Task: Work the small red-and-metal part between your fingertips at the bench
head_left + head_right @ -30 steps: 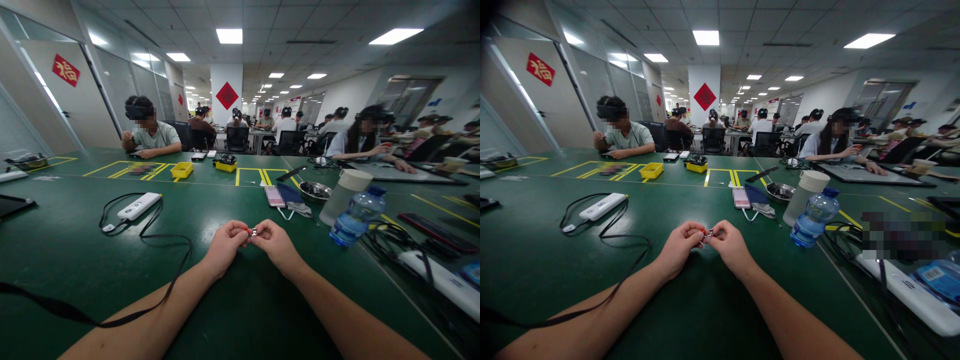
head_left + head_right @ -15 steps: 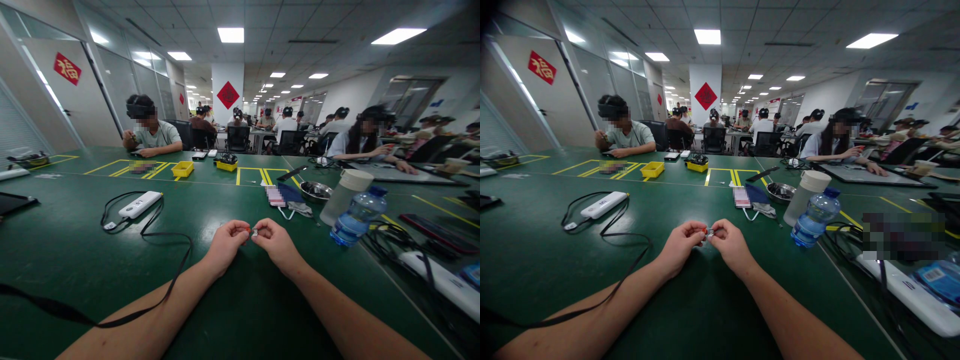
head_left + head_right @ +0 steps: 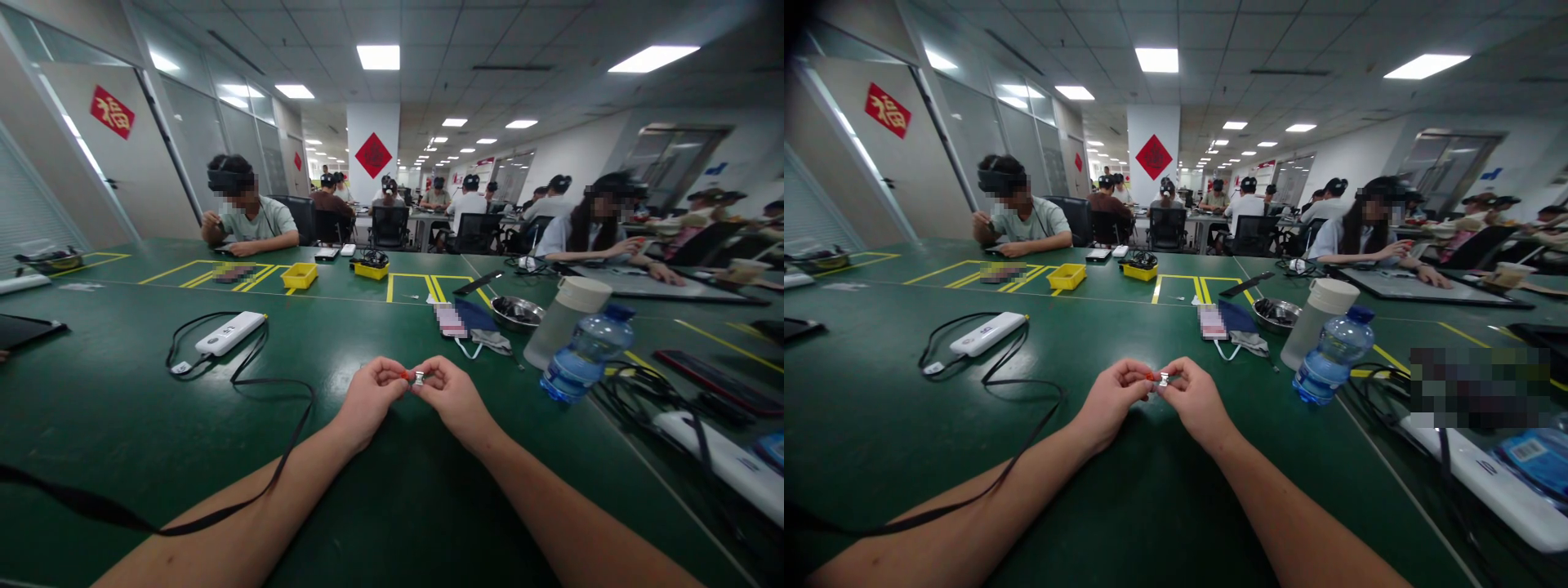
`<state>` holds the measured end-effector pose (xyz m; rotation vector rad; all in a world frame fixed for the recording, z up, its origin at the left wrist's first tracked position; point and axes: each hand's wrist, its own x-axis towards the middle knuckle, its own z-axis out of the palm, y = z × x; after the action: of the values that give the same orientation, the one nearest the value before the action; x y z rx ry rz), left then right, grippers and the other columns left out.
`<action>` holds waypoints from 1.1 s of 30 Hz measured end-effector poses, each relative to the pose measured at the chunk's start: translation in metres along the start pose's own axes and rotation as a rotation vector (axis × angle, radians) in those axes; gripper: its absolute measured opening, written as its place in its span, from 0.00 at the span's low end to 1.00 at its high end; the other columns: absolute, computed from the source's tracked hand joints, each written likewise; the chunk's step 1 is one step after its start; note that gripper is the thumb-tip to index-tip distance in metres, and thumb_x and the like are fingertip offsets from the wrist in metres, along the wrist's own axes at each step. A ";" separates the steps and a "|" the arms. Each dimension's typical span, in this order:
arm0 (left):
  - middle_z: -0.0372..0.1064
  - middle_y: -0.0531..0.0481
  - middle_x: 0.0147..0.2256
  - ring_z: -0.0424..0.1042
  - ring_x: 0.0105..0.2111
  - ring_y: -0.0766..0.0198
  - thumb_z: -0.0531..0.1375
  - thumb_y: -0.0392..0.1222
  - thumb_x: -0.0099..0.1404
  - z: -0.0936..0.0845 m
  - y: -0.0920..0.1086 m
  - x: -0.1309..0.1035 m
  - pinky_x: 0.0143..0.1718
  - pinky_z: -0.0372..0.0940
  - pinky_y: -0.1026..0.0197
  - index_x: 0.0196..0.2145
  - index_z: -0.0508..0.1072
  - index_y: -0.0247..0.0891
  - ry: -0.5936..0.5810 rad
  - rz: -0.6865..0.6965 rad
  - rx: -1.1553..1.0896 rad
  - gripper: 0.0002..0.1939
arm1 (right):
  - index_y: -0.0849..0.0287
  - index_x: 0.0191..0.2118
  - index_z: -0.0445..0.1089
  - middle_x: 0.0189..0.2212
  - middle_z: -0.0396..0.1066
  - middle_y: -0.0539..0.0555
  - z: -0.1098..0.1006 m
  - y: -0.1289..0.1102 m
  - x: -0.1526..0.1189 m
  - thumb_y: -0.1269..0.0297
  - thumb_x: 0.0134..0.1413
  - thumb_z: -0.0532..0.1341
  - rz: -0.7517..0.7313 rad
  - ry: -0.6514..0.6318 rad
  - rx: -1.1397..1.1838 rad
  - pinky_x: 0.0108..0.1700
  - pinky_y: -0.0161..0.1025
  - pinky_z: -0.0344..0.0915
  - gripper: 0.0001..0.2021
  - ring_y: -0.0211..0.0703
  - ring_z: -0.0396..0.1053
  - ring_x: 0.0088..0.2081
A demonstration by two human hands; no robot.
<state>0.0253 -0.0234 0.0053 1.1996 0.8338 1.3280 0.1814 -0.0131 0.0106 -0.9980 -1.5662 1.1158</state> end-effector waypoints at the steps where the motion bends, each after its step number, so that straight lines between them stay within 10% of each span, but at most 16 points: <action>1: 0.72 0.47 0.32 0.70 0.29 0.66 0.62 0.35 0.51 0.000 0.001 0.000 0.33 0.63 0.63 0.33 0.68 0.35 -0.002 -0.009 -0.006 0.10 | 0.59 0.35 0.64 0.31 0.71 0.52 -0.001 0.001 0.001 0.63 0.43 0.64 0.003 0.006 -0.018 0.33 0.38 0.65 0.12 0.41 0.70 0.30; 33: 0.62 0.55 0.25 0.61 0.25 0.70 0.62 0.38 0.52 -0.007 -0.004 0.004 0.27 0.56 0.67 0.32 0.68 0.36 -0.008 0.089 0.293 0.08 | 0.57 0.33 0.65 0.23 0.68 0.48 0.002 -0.007 -0.002 0.66 0.45 0.60 -0.033 0.032 -0.341 0.24 0.33 0.57 0.07 0.36 0.65 0.23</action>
<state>0.0207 -0.0176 0.0002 1.4836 1.0047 1.3014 0.1798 -0.0172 0.0161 -1.2011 -1.7768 0.8201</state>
